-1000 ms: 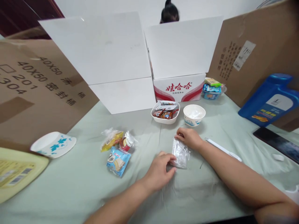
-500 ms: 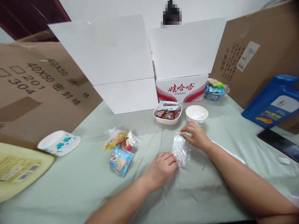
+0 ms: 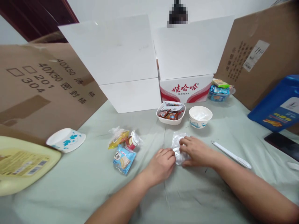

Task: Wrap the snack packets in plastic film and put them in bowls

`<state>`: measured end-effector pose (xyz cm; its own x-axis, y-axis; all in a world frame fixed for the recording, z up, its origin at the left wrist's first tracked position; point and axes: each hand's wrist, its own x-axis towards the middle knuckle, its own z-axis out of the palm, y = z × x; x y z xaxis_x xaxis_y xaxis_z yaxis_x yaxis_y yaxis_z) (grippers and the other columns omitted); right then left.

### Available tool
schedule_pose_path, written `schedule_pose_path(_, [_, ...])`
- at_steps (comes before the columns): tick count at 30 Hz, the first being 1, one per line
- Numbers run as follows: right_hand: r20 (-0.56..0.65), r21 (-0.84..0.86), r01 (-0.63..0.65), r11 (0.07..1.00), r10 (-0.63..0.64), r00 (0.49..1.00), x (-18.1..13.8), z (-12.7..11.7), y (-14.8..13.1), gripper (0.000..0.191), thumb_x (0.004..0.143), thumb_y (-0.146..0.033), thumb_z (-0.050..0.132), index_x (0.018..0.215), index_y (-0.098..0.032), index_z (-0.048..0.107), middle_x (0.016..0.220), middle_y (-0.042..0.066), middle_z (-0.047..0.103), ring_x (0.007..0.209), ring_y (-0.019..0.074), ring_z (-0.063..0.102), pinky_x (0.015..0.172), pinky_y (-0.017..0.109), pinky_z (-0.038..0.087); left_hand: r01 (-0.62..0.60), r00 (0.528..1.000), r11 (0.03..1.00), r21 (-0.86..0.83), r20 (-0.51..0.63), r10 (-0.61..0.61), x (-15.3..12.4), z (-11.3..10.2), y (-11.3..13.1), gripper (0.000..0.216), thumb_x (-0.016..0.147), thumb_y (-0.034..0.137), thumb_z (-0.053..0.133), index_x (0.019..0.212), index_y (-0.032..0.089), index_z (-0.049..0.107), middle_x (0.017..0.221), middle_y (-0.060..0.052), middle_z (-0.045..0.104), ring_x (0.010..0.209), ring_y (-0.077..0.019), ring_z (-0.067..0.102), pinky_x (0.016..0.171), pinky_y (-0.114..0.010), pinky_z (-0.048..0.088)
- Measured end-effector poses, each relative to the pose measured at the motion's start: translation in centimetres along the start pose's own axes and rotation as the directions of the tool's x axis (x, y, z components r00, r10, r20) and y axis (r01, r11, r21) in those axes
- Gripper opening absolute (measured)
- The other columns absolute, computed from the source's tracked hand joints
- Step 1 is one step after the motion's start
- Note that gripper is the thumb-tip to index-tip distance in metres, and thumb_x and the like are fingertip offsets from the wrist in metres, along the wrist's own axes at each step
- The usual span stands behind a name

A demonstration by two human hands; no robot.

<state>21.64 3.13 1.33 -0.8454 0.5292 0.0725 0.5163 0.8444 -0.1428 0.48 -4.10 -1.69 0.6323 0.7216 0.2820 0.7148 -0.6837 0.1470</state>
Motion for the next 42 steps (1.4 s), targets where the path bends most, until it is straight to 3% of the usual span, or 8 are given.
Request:
schedule_pose_path(4, [-0.155, -0.089, -0.252, 0.964, 0.236, 0.959, -0.6, -0.4, 1.5, 0.061, 0.063, -0.068, 0.072, 0.091, -0.013, 0.069, 0.106, 0.02, 0.062, 0.103, 0.0371, 0.052, 0.088, 0.05, 0.039, -0.004, 1.0, 0.999, 0.042, 0.003, 0.004, 0.0, 0.5, -0.2, 0.015, 0.087, 0.01, 0.048, 0.093, 0.016, 0.06, 0.1, -0.009, 0.065, 0.106, -0.0244, 0.057, 0.087, -0.04, 0.048])
schedule_pose_path(10, [-0.16, 0.084, 0.184, 0.979, -0.169, 0.973, -0.2, -0.6, -0.4, 0.059, 0.07, -0.057, 0.072, 0.113, -0.018, 0.06, 0.117, 0.014, 0.061, 0.111, 0.0301, 0.05, 0.094, 0.044, 0.038, 0.05, 0.998, 0.998, 0.025, -0.041, -0.049, 0.1, 0.2, 0.0, 0.016, 0.089, 0.011, 0.044, 0.092, 0.016, 0.059, 0.094, -0.009, 0.065, 0.097, -0.024, 0.058, 0.081, -0.039, 0.048])
schedule_pose_path(15, [0.068, 0.057, 0.117, 0.992, -0.121, 0.99, 0.2, 0.1, -1.3, 0.003, 0.081, -0.023, 0.064, 0.08, -0.019, 0.064, 0.082, 0.006, 0.065, 0.081, 0.0214, 0.057, 0.075, 0.033, 0.041, 0.126, 0.992, 0.987, -0.103, -0.001, -0.127, 0.1, -0.9, 0.1, 0.016, 0.085, 0.023, 0.051, 0.099, 0.016, 0.058, 0.104, -0.011, 0.064, 0.098, -0.0251, 0.058, 0.086, -0.041, 0.048])
schedule_pose_path(20, [0.078, 0.34, 0.166, 0.926, -0.204, 0.976, -0.6, -0.8, -0.6, 0.011, 0.084, -0.016, 0.055, 0.082, -0.021, 0.065, 0.078, 0.002, 0.066, 0.076, 0.0165, 0.059, 0.07, 0.027, 0.04, 0.174, 0.981, 0.976, -0.133, 0.107, -0.16, 0.0, -1.2, -0.2, 0.066, 0.074, 0.044, 0.071, 0.13, 0.019, 0.046, 0.135, -0.013, 0.053, 0.131, -0.0342, 0.041, 0.105, -0.054, 0.035])
schedule_pose_path(25, [0.01, 0.437, -0.075, 0.896, 0.079, 0.997, 0.0, -0.6, 0.1, 0.021, 0.093, -0.024, 0.044, 0.087, -0.02, 0.063, 0.074, 0.002, 0.066, 0.062, 0.0135, 0.056, 0.058, 0.024, 0.036, 0.212, 0.976, 0.957, -0.199, 0.094, -0.197, -0.2, -0.8, -0.6, 0.078, 0.075, 0.034, 0.072, 0.141, 0.02, 0.032, 0.131, -0.015, 0.054, 0.126, -0.033, 0.047, 0.101, -0.052, 0.042])
schedule_pose_path(31, [-0.091, 0.232, -0.341, 0.911, 0.369, 0.925, 1.6, 2.1, 1.0, 0.02, 0.091, -0.026, 0.049, 0.106, -0.019, 0.062, 0.091, 0.007, 0.072, 0.079, 0.0184, 0.064, 0.064, 0.026, 0.037, 0.225, 0.974, 0.939, -0.259, 0.071, -0.214, -0.4, -0.6, -0.8, 0.105, 0.077, 0.028, 0.07, 0.151, 0.022, -0.003, 0.127, -0.015, 0.057, 0.118, -0.0298, 0.052, 0.097, -0.05, 0.045])
schedule_pose_path(37, [-0.031, 0.163, -0.346, 0.924, 0.355, 0.934, 2.0, 2.7, 0.8, 0.022, 0.09, -0.03, 0.054, 0.108, -0.018, 0.061, 0.091, 0.007, 0.072, 0.082, 0.0197, 0.065, 0.067, 0.027, 0.038, 0.134, 0.987, 0.974, -0.181, 0.107, -0.116, -0.1, -0.9, -0.8, 0.059, 0.08, 0.023, 0.068, 0.133, 0.021, 0.044, 0.129, -0.011, 0.056, 0.126, -0.0293, 0.045, 0.104, -0.05, 0.041])
schedule_pose_path(42, [-0.056, 0.138, -0.378, 0.915, 0.388, 0.92, 1.9, 2.7, 0.9, 0.023, 0.09, -0.034, 0.056, 0.104, -0.018, 0.063, 0.09, 0.007, 0.07, 0.08, 0.0214, 0.063, 0.067, 0.029, 0.04, 0.199, 0.978, 0.976, -0.085, 0.075, -0.193, 0.0, -0.9, -0.3, 0.042, 0.079, 0.029, 0.071, 0.117, 0.021, 0.057, 0.12, -0.011, 0.053, 0.11, -0.0282, 0.051, 0.093, -0.048, 0.047])
